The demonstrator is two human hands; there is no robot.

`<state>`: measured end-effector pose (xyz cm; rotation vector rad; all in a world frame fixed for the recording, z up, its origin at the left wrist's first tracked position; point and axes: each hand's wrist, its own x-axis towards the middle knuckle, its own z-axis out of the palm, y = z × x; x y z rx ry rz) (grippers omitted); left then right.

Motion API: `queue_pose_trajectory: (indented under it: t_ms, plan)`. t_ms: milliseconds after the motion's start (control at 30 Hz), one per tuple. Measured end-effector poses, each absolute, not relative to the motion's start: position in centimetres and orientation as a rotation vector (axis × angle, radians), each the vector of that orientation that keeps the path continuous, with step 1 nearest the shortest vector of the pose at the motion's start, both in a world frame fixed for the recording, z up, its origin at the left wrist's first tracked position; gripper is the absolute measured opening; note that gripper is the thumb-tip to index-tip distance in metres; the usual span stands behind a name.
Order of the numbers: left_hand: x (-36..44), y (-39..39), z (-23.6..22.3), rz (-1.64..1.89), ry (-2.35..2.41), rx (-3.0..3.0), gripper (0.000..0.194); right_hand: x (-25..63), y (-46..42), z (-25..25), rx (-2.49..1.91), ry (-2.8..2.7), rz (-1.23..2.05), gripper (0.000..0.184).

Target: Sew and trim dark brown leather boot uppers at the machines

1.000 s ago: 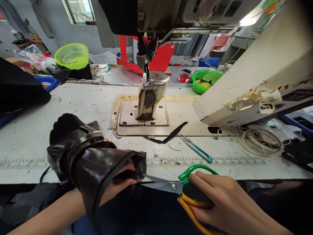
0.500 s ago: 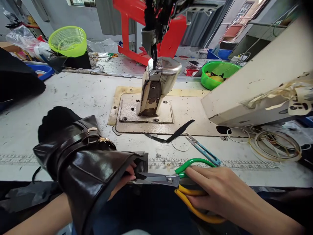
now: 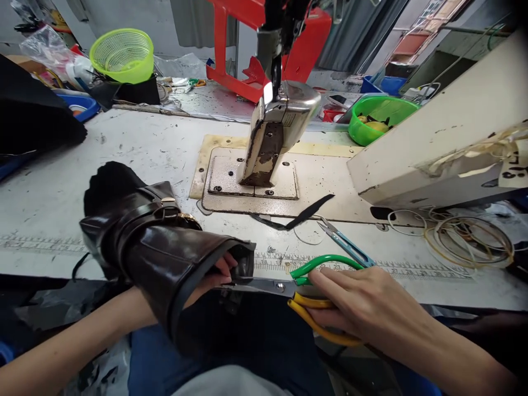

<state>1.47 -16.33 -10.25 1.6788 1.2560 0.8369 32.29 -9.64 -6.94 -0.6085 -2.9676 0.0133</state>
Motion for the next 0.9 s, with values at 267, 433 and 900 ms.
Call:
queue_pose_trajectory:
  t_ms: [267, 433, 900]
  plan:
    - [0.3, -15.6, -10.1, 0.700, 1.215, 1.617, 0.009, 32.5, -10.0, -7.5, -0.728, -2.937, 0.108, 0.025]
    - [0.4, -15.4, -9.7, 0.727, 1.183, 1.551, 0.014, 31.8, -10.7, -7.3, -0.862, -2.942, 0.154, 0.023]
    - [0.5, -14.1, -7.4, 0.536, 1.224, 1.581, 0.018, 31.2, -9.5, -7.9, -0.532, -2.887, -0.083, 0.044]
